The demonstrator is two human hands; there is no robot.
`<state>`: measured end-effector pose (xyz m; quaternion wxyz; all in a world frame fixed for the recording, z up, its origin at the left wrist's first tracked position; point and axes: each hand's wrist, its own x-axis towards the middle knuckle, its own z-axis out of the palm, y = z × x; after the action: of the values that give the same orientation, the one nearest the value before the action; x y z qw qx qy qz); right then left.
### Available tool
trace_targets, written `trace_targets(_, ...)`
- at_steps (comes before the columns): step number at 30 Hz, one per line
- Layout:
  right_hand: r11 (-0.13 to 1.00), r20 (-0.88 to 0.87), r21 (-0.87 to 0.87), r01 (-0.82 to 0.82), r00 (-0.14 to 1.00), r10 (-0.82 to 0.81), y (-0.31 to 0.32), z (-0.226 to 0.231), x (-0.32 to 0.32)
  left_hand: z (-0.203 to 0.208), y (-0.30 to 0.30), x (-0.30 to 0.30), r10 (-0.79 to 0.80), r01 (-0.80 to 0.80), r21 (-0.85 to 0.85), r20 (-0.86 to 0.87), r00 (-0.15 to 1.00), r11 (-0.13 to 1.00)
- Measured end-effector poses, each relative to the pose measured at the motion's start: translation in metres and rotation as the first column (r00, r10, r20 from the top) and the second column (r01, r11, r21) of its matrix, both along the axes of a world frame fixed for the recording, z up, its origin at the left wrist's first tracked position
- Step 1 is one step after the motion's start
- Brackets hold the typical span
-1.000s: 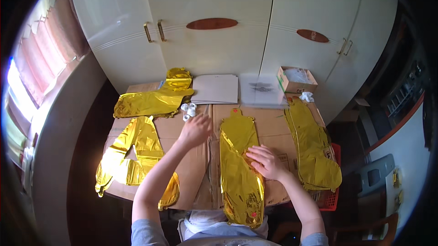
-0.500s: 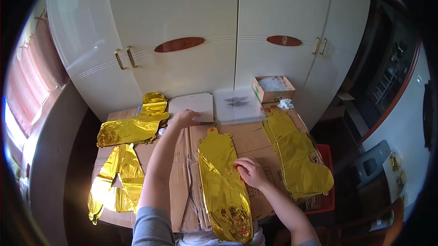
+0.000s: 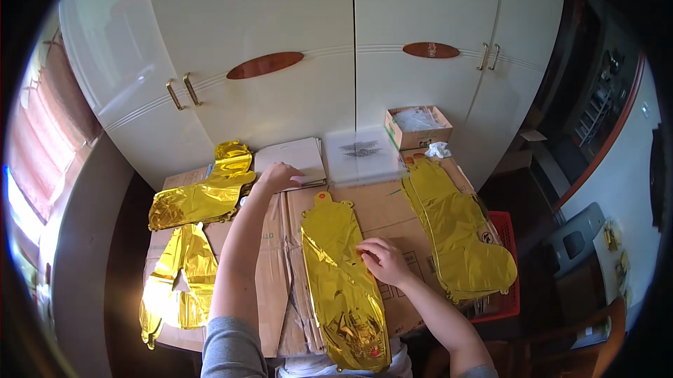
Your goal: Folding gold-colored metallic sheets and inserting them into cardboard sleeves for packaging.
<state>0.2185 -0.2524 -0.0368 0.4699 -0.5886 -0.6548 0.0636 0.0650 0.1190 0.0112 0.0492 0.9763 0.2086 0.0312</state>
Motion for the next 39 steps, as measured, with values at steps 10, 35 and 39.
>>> trace_targets(10, 1.0, 0.007, 0.014, -0.01, 1.0, 0.01, 0.001, -0.001, -0.001, 0.003, -0.001, -0.001, 0.028, -0.028, -0.021, -0.021, 0.999, 0.999)
trace_targets(35, 0.942, -0.367, -0.334, -0.025, 0.924, -0.105, -0.026, -0.004, 0.0, -0.007, -0.279, -0.077, -0.194, 0.161, 0.143, 0.258, 0.947, 0.977)
trace_targets(39, 0.973, -0.154, -0.21, 0.093, 0.98, -0.127, -0.034, -0.01, -0.011, -0.023, -0.271, -0.092, -0.097, 0.096, 0.014, 0.093, 0.991, 0.995)
